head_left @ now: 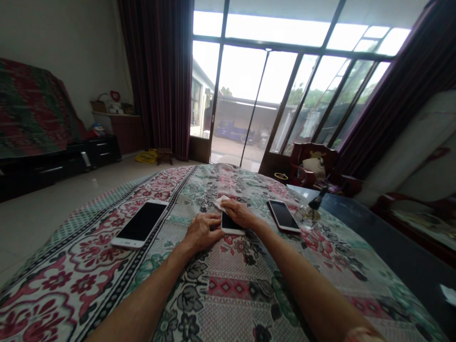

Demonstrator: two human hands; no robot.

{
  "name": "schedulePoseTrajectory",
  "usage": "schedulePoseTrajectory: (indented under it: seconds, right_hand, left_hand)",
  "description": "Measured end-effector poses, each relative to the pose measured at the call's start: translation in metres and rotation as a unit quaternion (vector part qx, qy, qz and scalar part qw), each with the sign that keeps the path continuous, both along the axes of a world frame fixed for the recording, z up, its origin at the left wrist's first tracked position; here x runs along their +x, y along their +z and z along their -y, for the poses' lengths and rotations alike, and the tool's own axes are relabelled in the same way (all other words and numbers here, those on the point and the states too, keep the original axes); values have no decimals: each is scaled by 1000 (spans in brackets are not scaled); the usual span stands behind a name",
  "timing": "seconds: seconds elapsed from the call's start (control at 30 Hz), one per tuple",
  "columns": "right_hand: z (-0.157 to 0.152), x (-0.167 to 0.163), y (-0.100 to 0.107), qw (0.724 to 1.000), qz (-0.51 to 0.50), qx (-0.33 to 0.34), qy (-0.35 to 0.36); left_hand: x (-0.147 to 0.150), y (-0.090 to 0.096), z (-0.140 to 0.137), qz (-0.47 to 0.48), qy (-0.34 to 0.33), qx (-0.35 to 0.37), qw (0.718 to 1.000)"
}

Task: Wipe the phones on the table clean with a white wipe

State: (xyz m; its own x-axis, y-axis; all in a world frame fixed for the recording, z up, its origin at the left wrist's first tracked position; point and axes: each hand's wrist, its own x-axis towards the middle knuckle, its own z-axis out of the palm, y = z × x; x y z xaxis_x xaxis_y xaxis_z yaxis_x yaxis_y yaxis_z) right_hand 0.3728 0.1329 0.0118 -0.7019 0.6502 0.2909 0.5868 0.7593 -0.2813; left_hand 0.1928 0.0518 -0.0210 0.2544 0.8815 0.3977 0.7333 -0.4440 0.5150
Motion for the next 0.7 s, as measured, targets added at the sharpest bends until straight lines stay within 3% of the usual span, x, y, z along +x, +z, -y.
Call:
schedulePoseTrajectory:
  seconds: [0.27,0.5,0.7]
  right_hand:
    - [-19,7,-5,999,-2,-17,-37]
    - [15,23,-6,1000,10,-15,-16]
    - [46,38,-10,1000,-6,-24,-1]
  left_hand:
    - [2,4,5,2,11,-7,1000]
    - [1,1,2,4,3,5,1000]
    - [-2,1,0,-64,-5,42,997]
